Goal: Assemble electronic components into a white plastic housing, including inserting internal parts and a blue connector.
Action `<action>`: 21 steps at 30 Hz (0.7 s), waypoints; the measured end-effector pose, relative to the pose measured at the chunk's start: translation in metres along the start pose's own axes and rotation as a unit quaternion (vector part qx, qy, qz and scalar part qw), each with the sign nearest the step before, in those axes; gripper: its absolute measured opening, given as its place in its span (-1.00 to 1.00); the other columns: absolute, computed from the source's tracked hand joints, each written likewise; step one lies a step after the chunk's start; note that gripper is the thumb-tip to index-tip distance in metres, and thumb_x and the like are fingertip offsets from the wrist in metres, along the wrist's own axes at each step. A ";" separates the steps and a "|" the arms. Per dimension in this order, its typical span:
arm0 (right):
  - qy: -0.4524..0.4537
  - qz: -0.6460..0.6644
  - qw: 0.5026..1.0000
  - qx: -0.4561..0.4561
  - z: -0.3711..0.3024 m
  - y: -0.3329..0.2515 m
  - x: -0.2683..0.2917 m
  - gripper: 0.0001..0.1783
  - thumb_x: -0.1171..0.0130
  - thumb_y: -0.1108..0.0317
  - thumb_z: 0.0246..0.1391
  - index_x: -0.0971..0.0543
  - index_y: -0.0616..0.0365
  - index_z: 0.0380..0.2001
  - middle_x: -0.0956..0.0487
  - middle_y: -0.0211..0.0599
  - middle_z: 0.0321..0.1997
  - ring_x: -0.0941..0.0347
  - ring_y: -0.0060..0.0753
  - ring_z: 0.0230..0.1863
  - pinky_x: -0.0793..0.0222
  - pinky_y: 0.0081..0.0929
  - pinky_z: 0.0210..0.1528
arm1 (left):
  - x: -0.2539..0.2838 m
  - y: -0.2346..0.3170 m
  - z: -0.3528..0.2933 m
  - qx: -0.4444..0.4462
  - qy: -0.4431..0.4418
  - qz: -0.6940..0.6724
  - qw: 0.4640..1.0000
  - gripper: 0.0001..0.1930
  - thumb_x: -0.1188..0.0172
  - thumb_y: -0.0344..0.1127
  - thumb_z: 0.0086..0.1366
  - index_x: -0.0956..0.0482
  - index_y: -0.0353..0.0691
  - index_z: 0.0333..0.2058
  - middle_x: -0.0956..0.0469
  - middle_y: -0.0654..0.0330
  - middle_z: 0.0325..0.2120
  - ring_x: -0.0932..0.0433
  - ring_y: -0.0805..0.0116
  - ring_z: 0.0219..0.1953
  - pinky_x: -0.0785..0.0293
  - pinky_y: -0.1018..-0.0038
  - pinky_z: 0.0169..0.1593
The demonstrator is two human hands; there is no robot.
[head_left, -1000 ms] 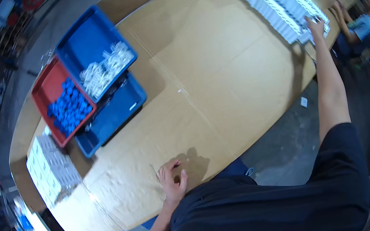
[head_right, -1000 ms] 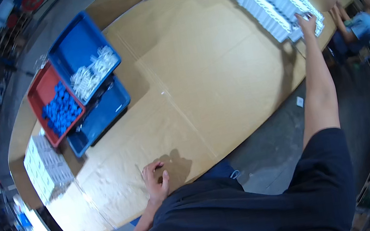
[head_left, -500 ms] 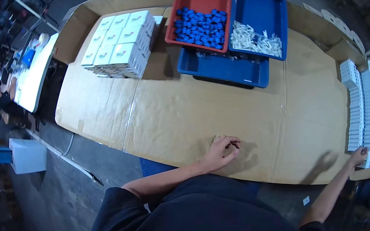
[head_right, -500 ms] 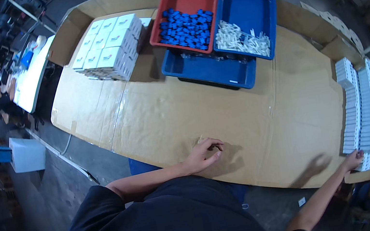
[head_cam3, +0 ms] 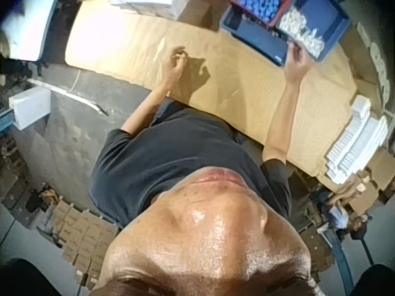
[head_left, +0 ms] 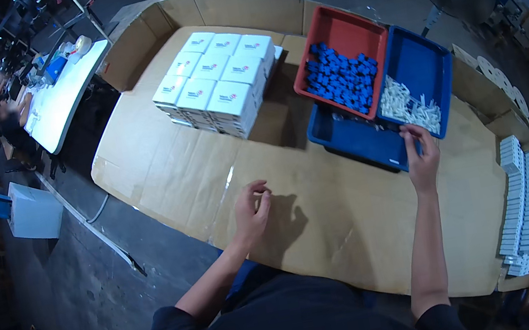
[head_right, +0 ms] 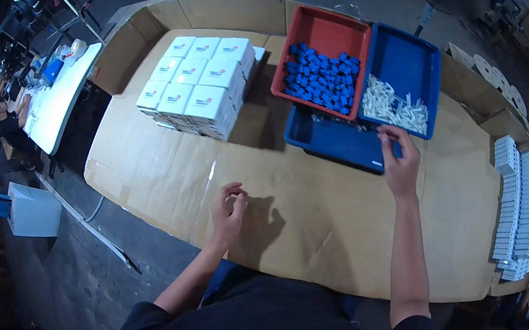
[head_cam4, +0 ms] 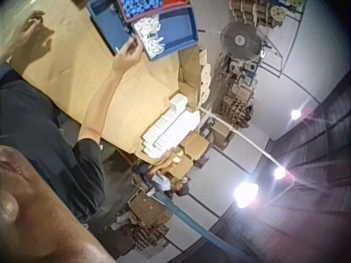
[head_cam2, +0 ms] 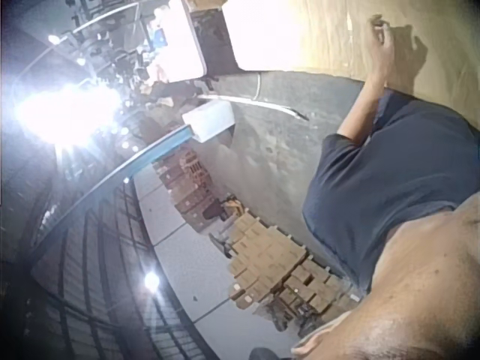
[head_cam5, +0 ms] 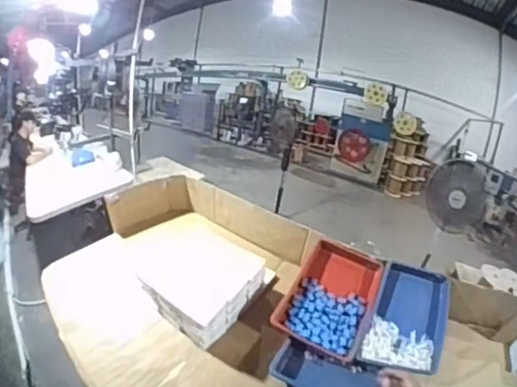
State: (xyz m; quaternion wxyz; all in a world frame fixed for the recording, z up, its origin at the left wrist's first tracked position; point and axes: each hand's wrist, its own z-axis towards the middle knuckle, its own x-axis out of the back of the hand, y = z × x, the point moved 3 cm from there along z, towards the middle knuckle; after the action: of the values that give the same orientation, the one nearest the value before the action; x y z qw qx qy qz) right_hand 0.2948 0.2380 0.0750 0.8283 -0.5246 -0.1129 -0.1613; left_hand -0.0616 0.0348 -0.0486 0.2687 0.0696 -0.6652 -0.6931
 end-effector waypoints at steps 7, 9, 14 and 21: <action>-0.161 0.012 0.982 0.097 0.106 -0.073 -0.143 -0.83 -0.27 0.48 0.28 -0.66 0.31 -0.10 -0.74 -0.19 -0.17 -0.68 -0.40 -0.08 -0.51 -0.46 0.03 | 0.030 -0.038 -0.003 -0.009 0.052 0.084 0.995 -0.78 -0.28 -0.40 0.33 -0.60 -0.28 -0.07 -0.64 0.03 -0.20 -0.62 0.05 -0.10 -0.51 0.25 0.03; -0.185 -0.007 0.971 0.153 0.140 -0.074 -0.178 -0.82 -0.26 0.46 0.29 -0.65 0.31 -0.10 -0.74 -0.17 -0.16 -0.68 -0.36 -0.09 -0.53 -0.44 0.02 | 0.033 -0.032 -0.003 -0.012 0.038 0.113 0.993 -0.77 -0.30 -0.35 0.32 -0.61 -0.26 -0.08 -0.62 0.03 -0.23 -0.59 0.00 -0.13 -0.48 0.21 0.00; -0.300 -0.053 0.945 0.123 0.237 -0.078 -0.257 -0.75 -0.28 0.37 0.27 -0.66 0.30 -0.07 -0.74 -0.13 -0.13 -0.69 -0.29 -0.08 -0.54 -0.38 0.02 | 0.037 -0.024 0.009 -0.012 -0.002 0.125 0.992 -0.81 -0.30 -0.39 0.27 -0.61 -0.24 -0.15 -0.62 0.08 -0.24 -0.56 0.03 -0.15 -0.43 0.22 -0.01; -0.508 -0.160 0.836 0.129 0.344 -0.006 -0.396 -0.61 -0.35 0.28 0.23 -0.64 0.28 0.04 -0.72 -0.10 -0.09 -0.66 -0.28 -0.02 -0.54 -0.36 0.06 | 0.039 -0.045 0.007 -0.029 -0.055 0.157 0.986 -0.75 -0.39 -0.23 0.19 -0.65 -0.14 -0.18 -0.65 0.18 -0.28 -0.53 0.11 -0.22 -0.38 0.25 -0.08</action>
State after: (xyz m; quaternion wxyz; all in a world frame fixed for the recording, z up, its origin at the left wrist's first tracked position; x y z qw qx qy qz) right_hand -0.0791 0.6062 0.0849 0.6774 -0.3956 -0.6200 0.0137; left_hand -0.1108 0.0217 -0.0811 0.3390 -0.0822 -0.6611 -0.6643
